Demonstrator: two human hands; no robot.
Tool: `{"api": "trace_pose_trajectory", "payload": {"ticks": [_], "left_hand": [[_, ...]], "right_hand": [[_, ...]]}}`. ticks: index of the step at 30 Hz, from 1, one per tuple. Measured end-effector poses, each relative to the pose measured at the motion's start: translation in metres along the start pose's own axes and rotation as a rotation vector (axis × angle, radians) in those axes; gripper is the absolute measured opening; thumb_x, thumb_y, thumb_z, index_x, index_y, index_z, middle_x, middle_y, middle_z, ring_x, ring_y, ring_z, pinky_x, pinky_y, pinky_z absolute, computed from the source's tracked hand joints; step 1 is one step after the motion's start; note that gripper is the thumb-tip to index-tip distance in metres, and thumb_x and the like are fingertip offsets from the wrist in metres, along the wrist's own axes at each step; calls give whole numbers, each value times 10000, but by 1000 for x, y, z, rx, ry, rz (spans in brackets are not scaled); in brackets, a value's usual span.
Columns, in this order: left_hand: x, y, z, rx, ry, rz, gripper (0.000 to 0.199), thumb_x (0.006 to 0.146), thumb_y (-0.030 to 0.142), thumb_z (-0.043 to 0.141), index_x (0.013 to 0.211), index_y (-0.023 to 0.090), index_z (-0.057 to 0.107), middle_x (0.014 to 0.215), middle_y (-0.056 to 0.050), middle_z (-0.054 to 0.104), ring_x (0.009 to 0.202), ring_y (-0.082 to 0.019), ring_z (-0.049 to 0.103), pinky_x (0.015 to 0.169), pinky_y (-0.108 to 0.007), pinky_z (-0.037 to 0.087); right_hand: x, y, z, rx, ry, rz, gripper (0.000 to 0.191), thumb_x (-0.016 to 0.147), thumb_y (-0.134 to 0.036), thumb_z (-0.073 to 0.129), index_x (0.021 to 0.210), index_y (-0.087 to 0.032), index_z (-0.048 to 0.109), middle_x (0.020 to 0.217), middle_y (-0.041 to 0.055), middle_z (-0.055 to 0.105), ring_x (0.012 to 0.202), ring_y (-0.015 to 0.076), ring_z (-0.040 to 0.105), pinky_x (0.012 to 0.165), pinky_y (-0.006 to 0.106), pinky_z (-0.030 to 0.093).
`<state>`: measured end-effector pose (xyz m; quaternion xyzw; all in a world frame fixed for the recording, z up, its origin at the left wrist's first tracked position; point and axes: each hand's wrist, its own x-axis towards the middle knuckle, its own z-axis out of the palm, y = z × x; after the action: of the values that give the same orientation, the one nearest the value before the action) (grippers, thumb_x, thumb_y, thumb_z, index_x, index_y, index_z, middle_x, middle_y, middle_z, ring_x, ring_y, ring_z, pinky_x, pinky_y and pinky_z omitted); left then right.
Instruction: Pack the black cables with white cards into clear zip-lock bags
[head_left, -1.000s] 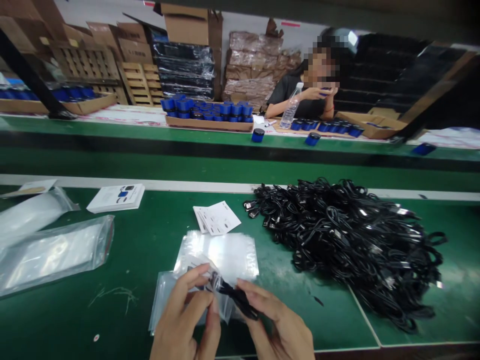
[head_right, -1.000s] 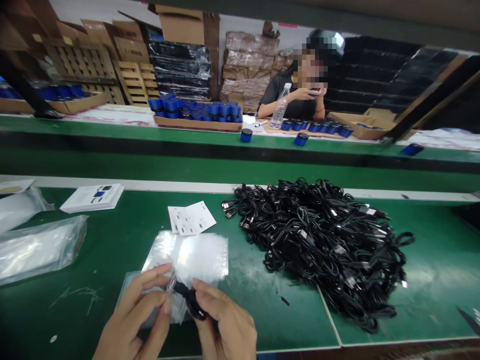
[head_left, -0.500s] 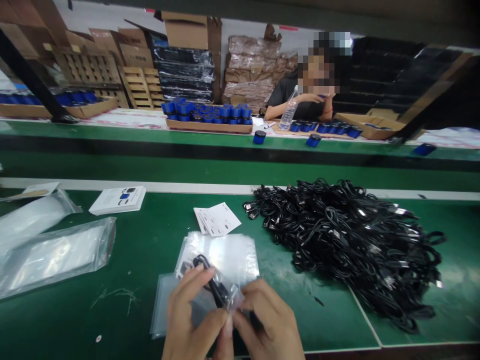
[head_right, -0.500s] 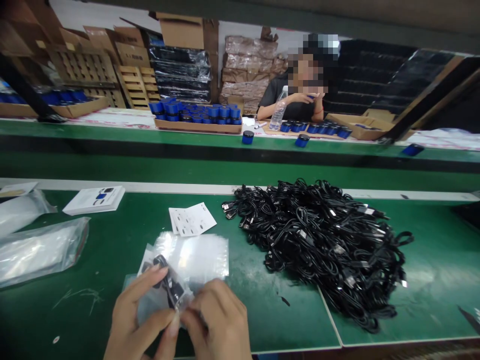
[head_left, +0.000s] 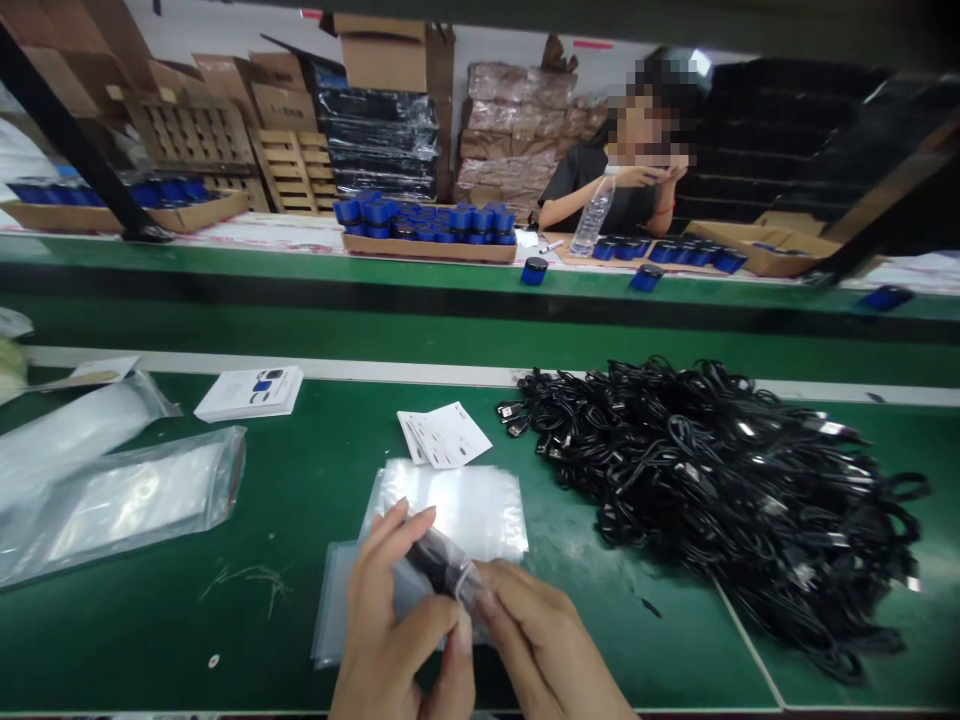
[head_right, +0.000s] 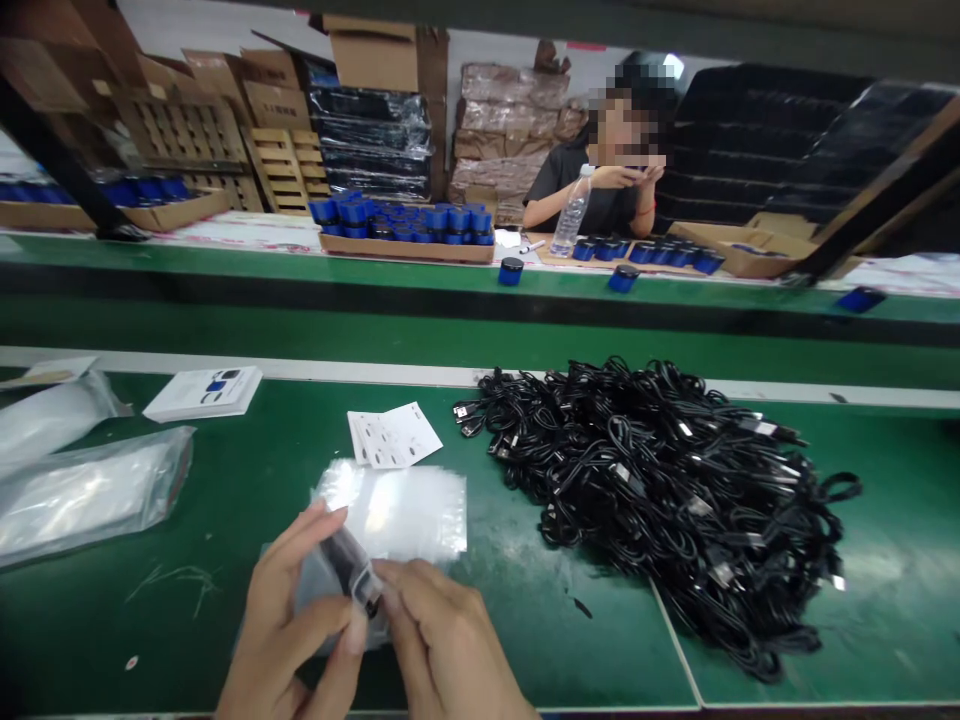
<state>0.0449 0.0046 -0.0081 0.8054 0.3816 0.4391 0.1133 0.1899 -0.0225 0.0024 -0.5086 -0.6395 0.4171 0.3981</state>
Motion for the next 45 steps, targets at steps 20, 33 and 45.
{"api": "trace_pose_trajectory", "payload": {"ticks": [20,33,45], "left_hand": [[39,-16,-36,-395,-634,-617,262,845,411,577,688,221,666,696,29,573,655,-133,571,604,-226,399],[27,-32,-40,-346,-566,-566,268,889,372,519,697,221,631,699,26,604,629,-111,586,578,-162,441],[24,-27,-39,-342,-393,-630,234,820,348,590,640,215,659,725,0,672,694,-157,633,624,-209,462]], "right_hand": [[14,-8,-21,276,38,209,136,812,-314,631,860,-188,645,746,3,629,661,139,542,615,238,429],[7,0,-16,14,119,177,181,885,-254,531,722,-190,578,711,-11,559,684,141,540,647,228,411],[6,2,-15,36,152,153,167,893,-275,526,758,-193,580,741,-5,568,704,146,549,659,232,418]]}}
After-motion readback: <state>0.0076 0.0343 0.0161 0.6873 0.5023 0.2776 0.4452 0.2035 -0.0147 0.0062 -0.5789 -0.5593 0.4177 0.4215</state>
